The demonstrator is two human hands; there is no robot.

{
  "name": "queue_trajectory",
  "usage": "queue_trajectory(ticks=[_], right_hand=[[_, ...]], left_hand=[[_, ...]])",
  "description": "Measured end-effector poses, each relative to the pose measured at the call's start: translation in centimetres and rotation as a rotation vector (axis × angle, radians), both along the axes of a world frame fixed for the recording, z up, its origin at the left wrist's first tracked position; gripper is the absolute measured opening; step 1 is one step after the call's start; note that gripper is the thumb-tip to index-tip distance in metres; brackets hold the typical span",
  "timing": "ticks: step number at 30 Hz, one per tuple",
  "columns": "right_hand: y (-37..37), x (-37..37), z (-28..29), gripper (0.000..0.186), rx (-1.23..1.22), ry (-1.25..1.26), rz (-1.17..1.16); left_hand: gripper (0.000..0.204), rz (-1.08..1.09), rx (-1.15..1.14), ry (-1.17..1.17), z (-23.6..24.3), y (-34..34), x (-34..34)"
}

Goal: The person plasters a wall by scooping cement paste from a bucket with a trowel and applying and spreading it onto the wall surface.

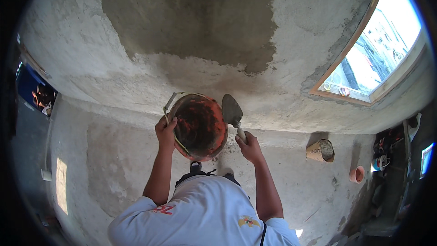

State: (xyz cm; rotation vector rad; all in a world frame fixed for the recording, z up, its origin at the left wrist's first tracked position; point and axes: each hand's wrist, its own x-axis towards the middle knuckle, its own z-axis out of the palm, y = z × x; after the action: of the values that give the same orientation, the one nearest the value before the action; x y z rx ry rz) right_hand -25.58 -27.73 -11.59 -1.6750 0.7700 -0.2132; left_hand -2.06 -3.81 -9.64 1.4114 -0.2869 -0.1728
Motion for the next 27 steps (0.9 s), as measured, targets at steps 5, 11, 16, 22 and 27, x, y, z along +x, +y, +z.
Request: queue_trajectory(ticks=[5,11,16,22,27], right_hand=[[4.4,2.1,3.5,0.025,0.041,-0.068,-0.029],[7.8,6.0,6.4,0.033,-0.345,0.007,0.09],[11.9,11.2,9.7,0.043,-0.322,0.005,0.266],[13.6,17.7,6.8,0.038,-0.796,-0.117,0.314],[17.3,21.4,7.7,0.041,-1.002,0.253,0.377]], left_hand=[[0.031,-0.034,-0.086,-0.004,1.9,1.0,2.8],[0.015,-0.046,-0.014,-0.299,5.8,3.9,6.6],[0.024,-0.009,0.033,-0.439,7.7,7.2,10.1],[0.022,-0.149,0.129,-0.533,8.7,10.0,13.4],[0.018,-0.192,0.151,-0.535,8.9,11.6,15.1]])
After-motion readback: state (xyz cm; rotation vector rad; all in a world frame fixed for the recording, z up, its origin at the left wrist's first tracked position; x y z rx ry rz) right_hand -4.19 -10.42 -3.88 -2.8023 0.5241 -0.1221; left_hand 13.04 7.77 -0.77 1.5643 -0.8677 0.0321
